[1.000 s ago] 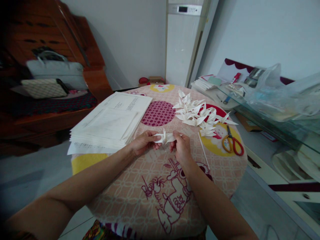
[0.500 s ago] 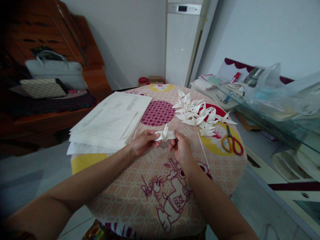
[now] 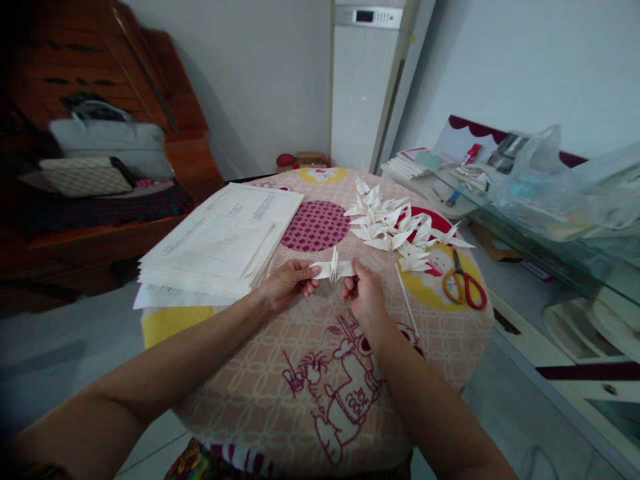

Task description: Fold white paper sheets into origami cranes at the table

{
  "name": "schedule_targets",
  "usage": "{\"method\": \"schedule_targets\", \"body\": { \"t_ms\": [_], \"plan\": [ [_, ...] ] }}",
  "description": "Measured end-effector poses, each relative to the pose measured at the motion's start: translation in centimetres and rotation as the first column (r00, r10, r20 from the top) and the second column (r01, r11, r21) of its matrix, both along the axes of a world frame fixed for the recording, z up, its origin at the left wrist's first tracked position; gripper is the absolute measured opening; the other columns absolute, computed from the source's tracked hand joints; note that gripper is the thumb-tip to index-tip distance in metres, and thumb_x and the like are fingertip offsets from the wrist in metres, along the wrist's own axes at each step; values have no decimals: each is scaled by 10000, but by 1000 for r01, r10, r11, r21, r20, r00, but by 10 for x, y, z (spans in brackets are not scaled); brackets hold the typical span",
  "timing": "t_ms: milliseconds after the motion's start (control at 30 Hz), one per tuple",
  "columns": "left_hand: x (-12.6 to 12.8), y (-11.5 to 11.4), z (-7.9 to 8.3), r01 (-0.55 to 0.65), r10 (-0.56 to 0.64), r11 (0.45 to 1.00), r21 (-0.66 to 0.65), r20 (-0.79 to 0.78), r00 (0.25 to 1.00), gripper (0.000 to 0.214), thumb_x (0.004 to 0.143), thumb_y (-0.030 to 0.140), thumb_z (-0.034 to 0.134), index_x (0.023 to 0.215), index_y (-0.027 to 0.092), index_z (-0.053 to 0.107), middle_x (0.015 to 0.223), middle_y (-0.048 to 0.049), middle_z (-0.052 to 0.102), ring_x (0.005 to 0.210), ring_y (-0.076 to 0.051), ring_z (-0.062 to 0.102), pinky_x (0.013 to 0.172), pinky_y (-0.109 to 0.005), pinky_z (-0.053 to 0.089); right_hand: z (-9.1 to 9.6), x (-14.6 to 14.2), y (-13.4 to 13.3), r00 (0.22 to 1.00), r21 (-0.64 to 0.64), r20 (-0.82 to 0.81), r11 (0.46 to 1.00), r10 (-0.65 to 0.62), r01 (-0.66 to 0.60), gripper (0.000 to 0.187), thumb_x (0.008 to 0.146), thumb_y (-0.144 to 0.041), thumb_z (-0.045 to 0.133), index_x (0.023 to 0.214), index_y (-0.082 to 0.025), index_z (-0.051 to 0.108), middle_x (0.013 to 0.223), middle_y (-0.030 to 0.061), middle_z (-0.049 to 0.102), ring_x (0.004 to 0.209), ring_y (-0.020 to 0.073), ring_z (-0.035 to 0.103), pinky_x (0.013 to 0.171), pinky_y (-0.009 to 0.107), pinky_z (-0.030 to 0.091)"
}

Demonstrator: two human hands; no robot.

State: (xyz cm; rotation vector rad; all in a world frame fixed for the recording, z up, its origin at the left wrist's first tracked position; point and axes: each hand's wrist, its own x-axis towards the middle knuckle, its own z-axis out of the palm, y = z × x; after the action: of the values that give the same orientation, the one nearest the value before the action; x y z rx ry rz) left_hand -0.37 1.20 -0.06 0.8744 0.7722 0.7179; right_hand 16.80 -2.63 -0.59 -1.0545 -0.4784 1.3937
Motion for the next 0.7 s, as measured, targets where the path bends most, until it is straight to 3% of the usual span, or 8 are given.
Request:
{"method": "schedule_targets", "body": {
  "t_ms": [433, 700],
  "plan": [
    [-1, 1, 2, -53, 53, 998, 29, 13, 999, 190, 839, 219, 749, 733, 92, 654, 598, -31, 697, 420, -76, 590, 434, -157, 470, 1, -1, -1, 996, 90, 78, 995, 32, -39, 385, 745, -434, 752, 543, -194, 529, 407, -57, 462, 316, 101, 449, 296, 229, 343],
    [0, 0, 4, -81, 82, 996, 29, -17, 996, 236, 839, 229, 741, 670, 91, 649, 562, -37, 680, 388, -75, 565, 405, -158, 437, 1, -1, -1, 993, 61, 108, 996, 56, -63, 411, 733, -452, 769, 537, -200, 509, 393, -59, 460, 304, 99, 438, 293, 230, 319]
  ]
}}
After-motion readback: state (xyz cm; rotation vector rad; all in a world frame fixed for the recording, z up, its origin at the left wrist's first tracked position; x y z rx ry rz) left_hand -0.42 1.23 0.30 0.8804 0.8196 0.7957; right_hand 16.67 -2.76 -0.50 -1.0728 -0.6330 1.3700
